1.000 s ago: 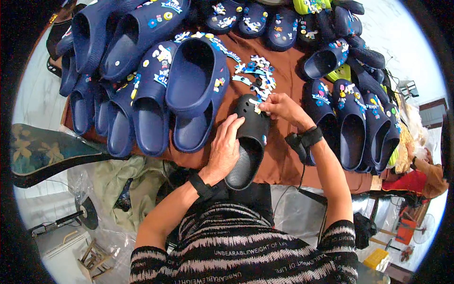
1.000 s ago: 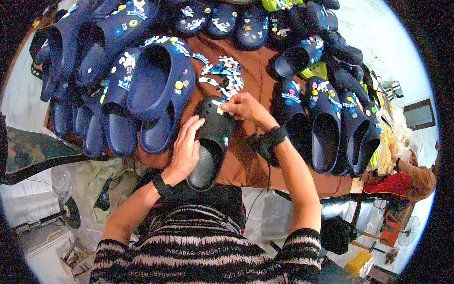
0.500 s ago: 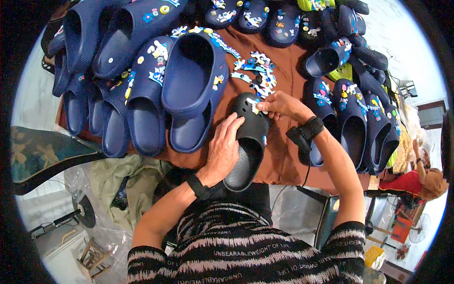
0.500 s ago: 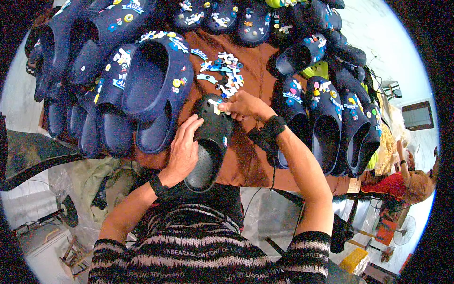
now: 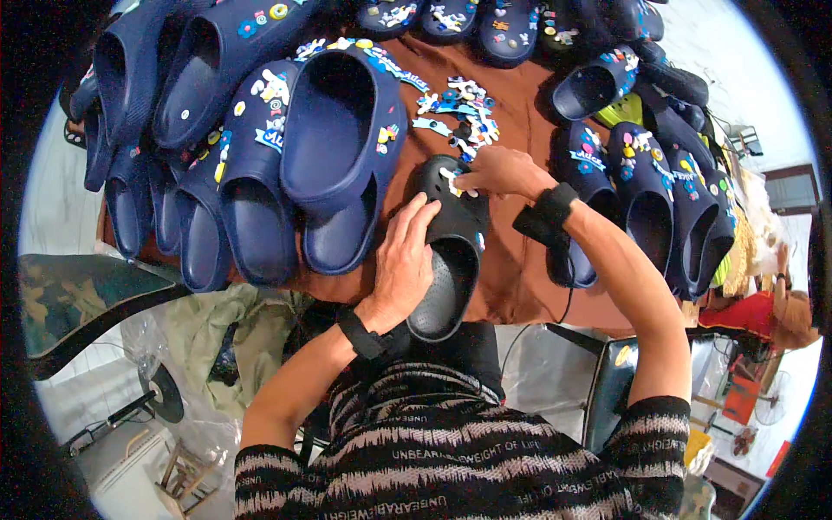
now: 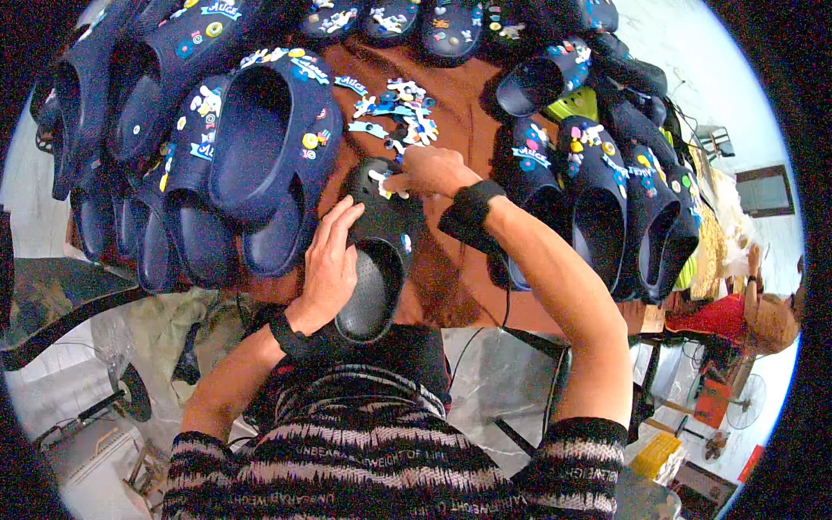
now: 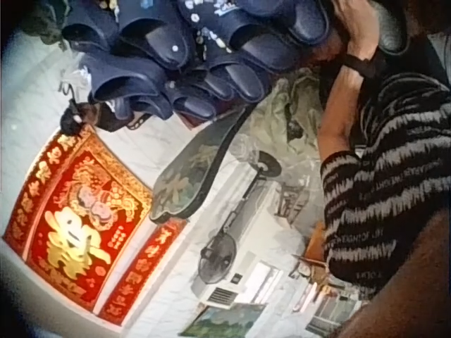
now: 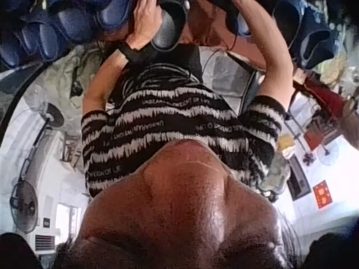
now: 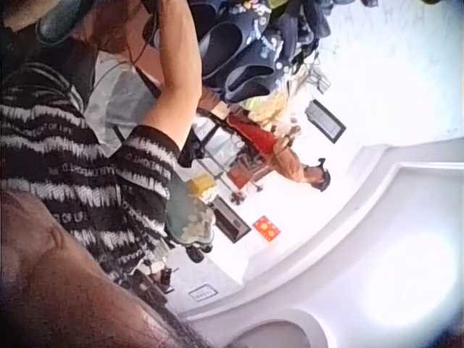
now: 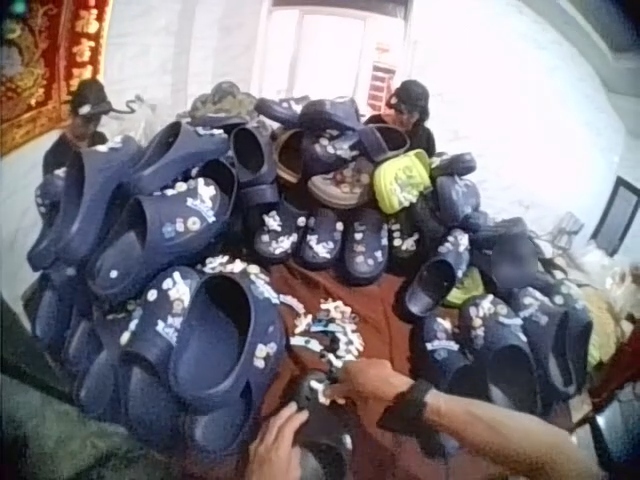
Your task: Attaching decorative charms into the holes of clog-style footwear.
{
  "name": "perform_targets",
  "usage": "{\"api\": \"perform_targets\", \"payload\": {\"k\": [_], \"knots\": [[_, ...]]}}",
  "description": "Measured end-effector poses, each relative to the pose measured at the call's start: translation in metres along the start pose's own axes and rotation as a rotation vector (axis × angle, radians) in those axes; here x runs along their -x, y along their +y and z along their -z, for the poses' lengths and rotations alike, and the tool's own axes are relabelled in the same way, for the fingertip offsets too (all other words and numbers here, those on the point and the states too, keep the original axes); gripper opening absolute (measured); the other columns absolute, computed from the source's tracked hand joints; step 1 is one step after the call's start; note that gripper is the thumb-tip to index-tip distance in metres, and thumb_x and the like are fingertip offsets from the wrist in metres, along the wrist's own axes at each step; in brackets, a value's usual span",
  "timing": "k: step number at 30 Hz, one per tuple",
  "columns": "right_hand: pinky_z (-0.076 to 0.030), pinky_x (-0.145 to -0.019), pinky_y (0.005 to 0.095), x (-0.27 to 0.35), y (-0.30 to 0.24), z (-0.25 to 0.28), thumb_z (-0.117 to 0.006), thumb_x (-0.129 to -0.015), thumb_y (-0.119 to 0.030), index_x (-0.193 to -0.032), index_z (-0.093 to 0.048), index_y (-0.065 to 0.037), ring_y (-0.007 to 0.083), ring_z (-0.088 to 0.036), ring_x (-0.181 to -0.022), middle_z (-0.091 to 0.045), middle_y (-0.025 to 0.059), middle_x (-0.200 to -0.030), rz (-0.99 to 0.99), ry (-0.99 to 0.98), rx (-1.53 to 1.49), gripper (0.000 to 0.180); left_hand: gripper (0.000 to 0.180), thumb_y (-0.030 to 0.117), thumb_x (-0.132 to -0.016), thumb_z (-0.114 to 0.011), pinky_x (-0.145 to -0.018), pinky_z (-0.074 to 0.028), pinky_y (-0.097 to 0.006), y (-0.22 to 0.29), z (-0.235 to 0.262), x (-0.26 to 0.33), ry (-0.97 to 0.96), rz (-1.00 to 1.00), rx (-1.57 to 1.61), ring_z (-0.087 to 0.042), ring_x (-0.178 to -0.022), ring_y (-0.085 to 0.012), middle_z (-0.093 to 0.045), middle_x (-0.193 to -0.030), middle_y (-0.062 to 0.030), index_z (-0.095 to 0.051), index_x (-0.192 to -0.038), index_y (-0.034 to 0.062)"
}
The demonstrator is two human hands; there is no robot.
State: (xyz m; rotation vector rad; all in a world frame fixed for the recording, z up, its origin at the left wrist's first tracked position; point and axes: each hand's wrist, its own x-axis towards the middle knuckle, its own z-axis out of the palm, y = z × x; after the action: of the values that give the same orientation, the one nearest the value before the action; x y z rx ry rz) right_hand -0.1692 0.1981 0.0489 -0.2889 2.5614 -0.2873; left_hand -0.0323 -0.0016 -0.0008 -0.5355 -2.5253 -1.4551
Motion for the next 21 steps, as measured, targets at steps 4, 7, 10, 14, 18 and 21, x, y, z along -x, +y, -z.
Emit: {"api": "perform_targets", "payload": {"k": [4, 7, 10, 14, 18, 21], "knots": [[-0.052, -0.062, 0.0279, 0.001, 0.027, 0.001, -0.068, -0.086, -0.064, -0.088, -0.073, -0.002, 0.0159, -0.066, -0.067, -0.067, 0.0061, -0.073, 0.024, -0.193, -0.472, 0.062, 0.061, -0.016, -0.079, -0.049, -0.113, -0.038, -0.045, -0.005, -0.002, 0.002, 0.002, -0.026, -0.003, -0.047, -0.133, -0.0419, -0.047, -0.144, -0.0228, -0.049, -0.138, 0.002], [-0.052, -0.063, 0.0282, 0.011, 0.043, -0.01, -0.069, -0.084, -0.068, -0.092, -0.072, -0.003, 0.0149, -0.064, -0.069, -0.066, 0.0047, -0.078, 0.11, -0.151, -0.646, 0.065, 0.059, -0.012, -0.082, -0.052, -0.114, -0.036, -0.044, -0.002, -0.002, 0.002, -0.023, -0.012, -0.006, -0.045, -0.135, -0.041, -0.046, -0.145, -0.0237, -0.047, -0.139, 0.0013], [-0.052, -0.064, 0.03, 0.012, 0.042, -0.014, -0.068, -0.083, -0.07, -0.094, -0.073, -0.003, 0.0152, -0.064, -0.07, -0.067, 0.0045, -0.08, 0.1, -0.135, -0.692, 0.068, 0.053, 0.0, -0.089, -0.057, -0.116, -0.033, -0.044, 0.003, -0.001, 0.004, -0.018, 0.01, 0.045, -0.042, -0.138, -0.0403, -0.044, -0.145, -0.0248, -0.045, -0.141, 0.0007], [-0.054, -0.064, 0.0283, 0.013, 0.037, -0.014, -0.069, -0.084, -0.068, -0.087, -0.07, -0.002, 0.0156, -0.065, -0.07, -0.064, 0.007, -0.073, 0.106, -0.081, -0.659, 0.066, 0.044, 0.023, -0.1, -0.054, -0.116, -0.031, -0.045, 0.007, 0.001, -0.003, -0.009, -0.014, 0.08, -0.041, -0.139, -0.0406, -0.046, -0.144, -0.0251, -0.05, -0.136, -0.0005], [-0.054, -0.062, 0.0293, 0.01, 0.033, -0.002, -0.071, -0.08, -0.069, -0.096, -0.069, 0.001, 0.0165, -0.065, -0.069, -0.065, 0.0069, -0.075, 0.085, -0.133, -0.539, 0.072, 0.038, 0.027, -0.106, -0.045, -0.115, -0.032, -0.044, 0.0, -0.008, -0.014, -0.003, -0.011, 0.075, -0.044, -0.135, -0.0395, -0.049, -0.141, -0.023, -0.06, -0.127, -0.0006], [-0.054, -0.06, 0.0302, 0.005, 0.028, 0.005, -0.075, -0.077, -0.069, -0.104, -0.066, 0.003, 0.0166, -0.066, -0.069, -0.066, 0.0071, -0.08, 0.015, -0.186, -0.538, 0.077, 0.035, 0.024, -0.106, -0.044, -0.114, -0.033, -0.044, -0.004, -0.01, -0.013, 0.013, -0.053, 0.029, -0.046, -0.133, -0.0382, -0.05, -0.14, -0.0217, -0.063, -0.123, -0.0001]]}}
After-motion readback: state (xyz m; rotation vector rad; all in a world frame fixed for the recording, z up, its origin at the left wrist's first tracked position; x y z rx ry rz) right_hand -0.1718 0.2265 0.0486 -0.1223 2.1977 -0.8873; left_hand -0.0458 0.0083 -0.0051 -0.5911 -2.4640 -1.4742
